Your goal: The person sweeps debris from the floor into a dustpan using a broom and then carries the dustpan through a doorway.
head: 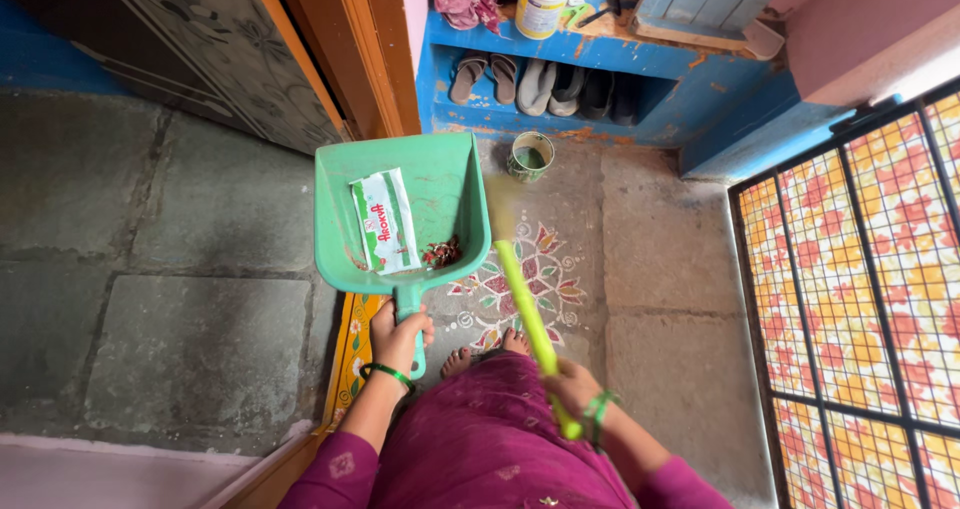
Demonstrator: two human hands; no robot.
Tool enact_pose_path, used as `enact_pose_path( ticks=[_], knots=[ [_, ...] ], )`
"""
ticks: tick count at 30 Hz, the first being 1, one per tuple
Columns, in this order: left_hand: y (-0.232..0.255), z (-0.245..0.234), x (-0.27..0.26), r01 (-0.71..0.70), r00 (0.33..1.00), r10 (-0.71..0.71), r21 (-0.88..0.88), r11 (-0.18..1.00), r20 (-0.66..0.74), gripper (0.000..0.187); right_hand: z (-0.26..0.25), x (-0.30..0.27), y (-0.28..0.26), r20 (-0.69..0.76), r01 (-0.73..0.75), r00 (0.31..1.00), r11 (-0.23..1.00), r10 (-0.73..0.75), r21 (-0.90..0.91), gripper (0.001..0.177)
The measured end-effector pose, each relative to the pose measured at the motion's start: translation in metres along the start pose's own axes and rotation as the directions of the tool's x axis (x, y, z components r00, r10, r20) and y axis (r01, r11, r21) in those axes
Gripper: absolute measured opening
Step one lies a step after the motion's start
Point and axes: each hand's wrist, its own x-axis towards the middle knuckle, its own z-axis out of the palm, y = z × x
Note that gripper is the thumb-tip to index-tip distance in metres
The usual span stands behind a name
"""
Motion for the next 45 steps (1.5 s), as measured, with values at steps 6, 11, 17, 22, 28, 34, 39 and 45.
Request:
enact_pose_path(
  ticks=[6, 11, 17, 22, 28, 34, 39, 45],
  knots=[
    [0.005, 0.015, 0.004, 0.053, 0.998, -0.055, 0.061, 0.997, 0.034, 0.022, 0.036, 0.095, 0.016, 0.041, 0.027, 0.999, 0.974, -0.018, -0.223, 0.051],
    [0.002, 0.013, 0.001, 0.051, 0.997, -0.055, 0.086, 0.995, 0.046, 0.021, -0.017, 0.112, 0.042, -0.087, -0.259, 0.96, 0.962, 0.266, 0.08, 0.033],
    [-0.006, 0.001, 0.001, 0.045, 0.998, -0.049, 0.104, 0.994, 0.031, 0.022, -0.071, 0.076, 0.038, -0.124, -0.164, 0.963, 0.883, 0.24, 0.439, 0.029],
    [-0.009, 0.004, 0.011, 0.02, 0.999, -0.024, 0.089, 0.996, 0.044, 0.022, -0.038, -0.007, 0.042, -0.169, -0.116, 0.973, 0.964, 0.159, 0.239, 0.03],
    [-0.003, 0.025, 0.014, 0.038, 0.994, -0.047, 0.087, 0.996, 0.101, 0.018, -0.01, 0.044, 0.059, -0.012, -0.052, 0.999, 0.998, 0.053, 0.016, 0.026],
    [0.0, 0.043, 0.01, 0.028, 0.991, -0.037, 0.074, 0.997, 0.129, 0.018, -0.074, 0.083, 0.1, -0.141, -0.266, 0.949, 0.957, 0.281, 0.116, 0.027],
    [-0.006, 0.062, 0.005, 0.046, 0.988, -0.058, 0.086, 0.995, 0.141, 0.016, -0.145, 0.056, 0.103, -0.197, -0.228, 0.929, 0.902, 0.314, 0.366, 0.028],
    [-0.024, 0.103, 0.0, 0.05, 0.992, -0.061, 0.103, 0.993, 0.107, 0.017, -0.139, -0.004, 0.069, -0.184, -0.114, 0.964, 0.922, 0.193, 0.37, 0.02]
  ],
)
